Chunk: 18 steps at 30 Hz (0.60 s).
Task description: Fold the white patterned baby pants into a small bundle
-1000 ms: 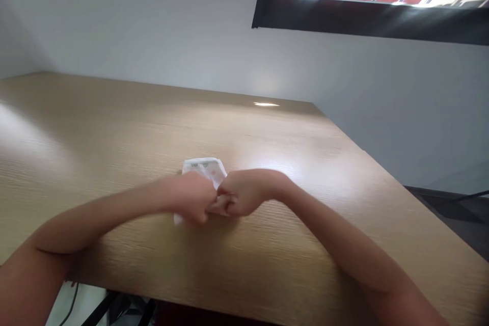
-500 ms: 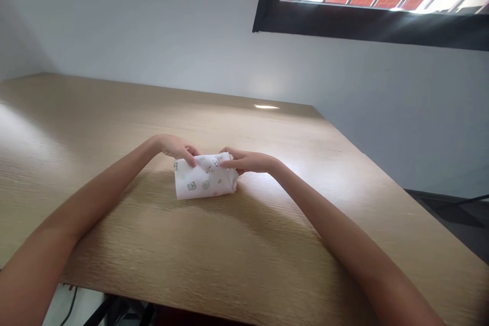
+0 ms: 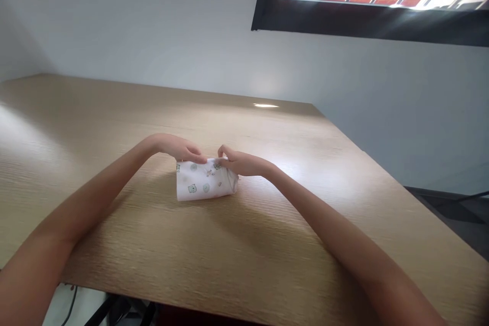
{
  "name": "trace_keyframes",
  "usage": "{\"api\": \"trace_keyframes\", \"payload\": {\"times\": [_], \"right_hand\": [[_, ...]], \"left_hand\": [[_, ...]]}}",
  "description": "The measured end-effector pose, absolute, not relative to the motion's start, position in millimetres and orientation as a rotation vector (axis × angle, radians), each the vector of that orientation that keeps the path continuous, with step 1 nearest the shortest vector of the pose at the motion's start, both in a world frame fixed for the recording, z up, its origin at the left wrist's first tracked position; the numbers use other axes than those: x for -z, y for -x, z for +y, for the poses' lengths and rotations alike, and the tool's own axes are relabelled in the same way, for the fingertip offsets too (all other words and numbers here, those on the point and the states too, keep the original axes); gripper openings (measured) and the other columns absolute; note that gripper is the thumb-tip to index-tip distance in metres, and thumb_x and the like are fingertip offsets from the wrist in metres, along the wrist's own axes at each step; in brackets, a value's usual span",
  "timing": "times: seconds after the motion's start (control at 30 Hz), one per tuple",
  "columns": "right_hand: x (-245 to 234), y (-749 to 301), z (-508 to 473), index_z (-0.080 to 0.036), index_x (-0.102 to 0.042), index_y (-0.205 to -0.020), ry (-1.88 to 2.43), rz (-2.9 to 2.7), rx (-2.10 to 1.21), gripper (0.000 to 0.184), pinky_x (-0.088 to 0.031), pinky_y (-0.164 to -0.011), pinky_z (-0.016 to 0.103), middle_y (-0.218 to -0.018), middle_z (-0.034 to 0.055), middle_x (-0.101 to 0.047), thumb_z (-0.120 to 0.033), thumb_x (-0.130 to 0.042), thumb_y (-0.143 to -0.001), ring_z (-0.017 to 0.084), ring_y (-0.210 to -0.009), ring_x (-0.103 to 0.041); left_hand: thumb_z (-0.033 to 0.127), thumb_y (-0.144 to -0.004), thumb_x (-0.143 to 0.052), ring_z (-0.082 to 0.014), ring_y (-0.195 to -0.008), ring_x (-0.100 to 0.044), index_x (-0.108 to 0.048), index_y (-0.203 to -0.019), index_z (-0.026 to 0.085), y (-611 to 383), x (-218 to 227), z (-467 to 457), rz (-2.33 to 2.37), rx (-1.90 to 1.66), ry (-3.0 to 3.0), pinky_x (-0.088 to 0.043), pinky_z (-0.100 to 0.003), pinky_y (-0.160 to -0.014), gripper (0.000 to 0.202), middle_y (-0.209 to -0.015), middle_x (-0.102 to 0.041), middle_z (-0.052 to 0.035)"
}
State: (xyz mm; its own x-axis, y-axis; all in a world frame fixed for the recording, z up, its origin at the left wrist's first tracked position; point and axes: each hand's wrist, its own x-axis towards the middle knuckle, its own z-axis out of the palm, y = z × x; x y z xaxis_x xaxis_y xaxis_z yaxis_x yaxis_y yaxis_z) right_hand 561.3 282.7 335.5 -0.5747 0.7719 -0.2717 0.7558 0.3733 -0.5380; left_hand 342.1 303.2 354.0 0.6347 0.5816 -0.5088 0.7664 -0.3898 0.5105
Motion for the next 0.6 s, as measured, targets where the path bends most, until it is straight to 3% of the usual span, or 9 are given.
{"api": "trace_keyframes", "payload": {"times": [0.1, 0.2, 0.3, 0.47, 0.53, 0.6], "right_hand": [[-333.2, -553.5, 274.4, -0.018, -0.041, -0.101, 1.461, -2.674, -0.634, 0.018, -0.038, -0.048, 0.025, -0.073, 0.0042, -0.054, -0.029, -0.029, -0.093, 0.016, -0.059, -0.049], [-320.9, -537.8, 259.6, -0.010, -0.046, -0.104, 1.466, -2.695, -0.076, 0.024, -0.043, -0.069, 0.038, -0.098, 0.0171, -0.055, -0.016, -0.027, -0.092, 0.024, -0.084, -0.053], [-297.5, -523.2, 246.9, -0.007, -0.047, -0.114, 1.211, -2.662, 0.328, 0.031, -0.025, -0.094, 0.053, -0.121, 0.0210, -0.044, -0.022, -0.030, -0.092, 0.032, -0.112, -0.038], [-268.8, -518.0, 245.0, 0.000, -0.036, -0.128, 1.063, -2.639, 0.399, 0.051, -0.012, -0.103, 0.054, -0.132, 0.0210, -0.036, -0.035, -0.031, -0.092, 0.032, -0.125, -0.023], [-263.1, -518.0, 247.5, -0.004, -0.038, -0.129, 1.024, -2.644, 0.364, 0.049, -0.015, -0.104, 0.051, -0.131, 0.0170, -0.040, -0.035, -0.035, -0.090, 0.030, -0.125, -0.025], [-256.8, -516.2, 248.7, -0.015, -0.048, -0.125, 1.099, -2.577, 0.330, 0.041, -0.024, -0.101, 0.049, -0.123, 0.0095, -0.049, -0.033, -0.038, -0.089, 0.027, -0.119, -0.037]], "left_hand": [[0.050, -0.075, -0.048, -0.0188, -0.080, -0.054, -0.061, -0.095, 0.021, -343.5, -349.4, 304.7, 1.021, 0.338, -2.141, -0.036, -0.022, -0.061, 0.037, -0.094, -0.063, -0.0044], [0.041, -0.077, -0.045, -0.0180, -0.078, -0.054, -0.060, -0.094, 0.020, -347.9, -340.4, 304.7, 1.097, 0.314, -2.215, -0.036, -0.022, -0.061, 0.031, -0.094, -0.063, -0.0050], [0.033, -0.079, -0.042, -0.0175, -0.074, -0.054, -0.058, -0.091, 0.018, -355.4, -337.0, 295.8, 1.201, 0.317, -2.347, -0.036, -0.023, -0.061, 0.025, -0.090, -0.063, -0.0058], [0.020, -0.083, -0.035, -0.0210, -0.073, -0.055, -0.059, -0.086, 0.012, -378.7, -343.9, 267.6, 1.497, 0.233, -2.613, -0.039, -0.029, -0.064, 0.025, -0.086, -0.062, -0.0111], [0.018, -0.084, -0.034, -0.0217, -0.083, -0.054, -0.058, -0.093, 0.010, -391.5, -341.7, 259.1, 1.409, -0.054, -2.778, -0.040, -0.030, -0.070, 0.027, -0.094, -0.060, -0.0125], [0.024, -0.088, -0.032, -0.0203, -0.097, -0.052, -0.056, -0.104, 0.012, -403.2, -333.9, 254.4, 1.118, -0.309, -2.838, -0.037, -0.031, -0.084, 0.031, -0.106, -0.058, -0.0097]]}}
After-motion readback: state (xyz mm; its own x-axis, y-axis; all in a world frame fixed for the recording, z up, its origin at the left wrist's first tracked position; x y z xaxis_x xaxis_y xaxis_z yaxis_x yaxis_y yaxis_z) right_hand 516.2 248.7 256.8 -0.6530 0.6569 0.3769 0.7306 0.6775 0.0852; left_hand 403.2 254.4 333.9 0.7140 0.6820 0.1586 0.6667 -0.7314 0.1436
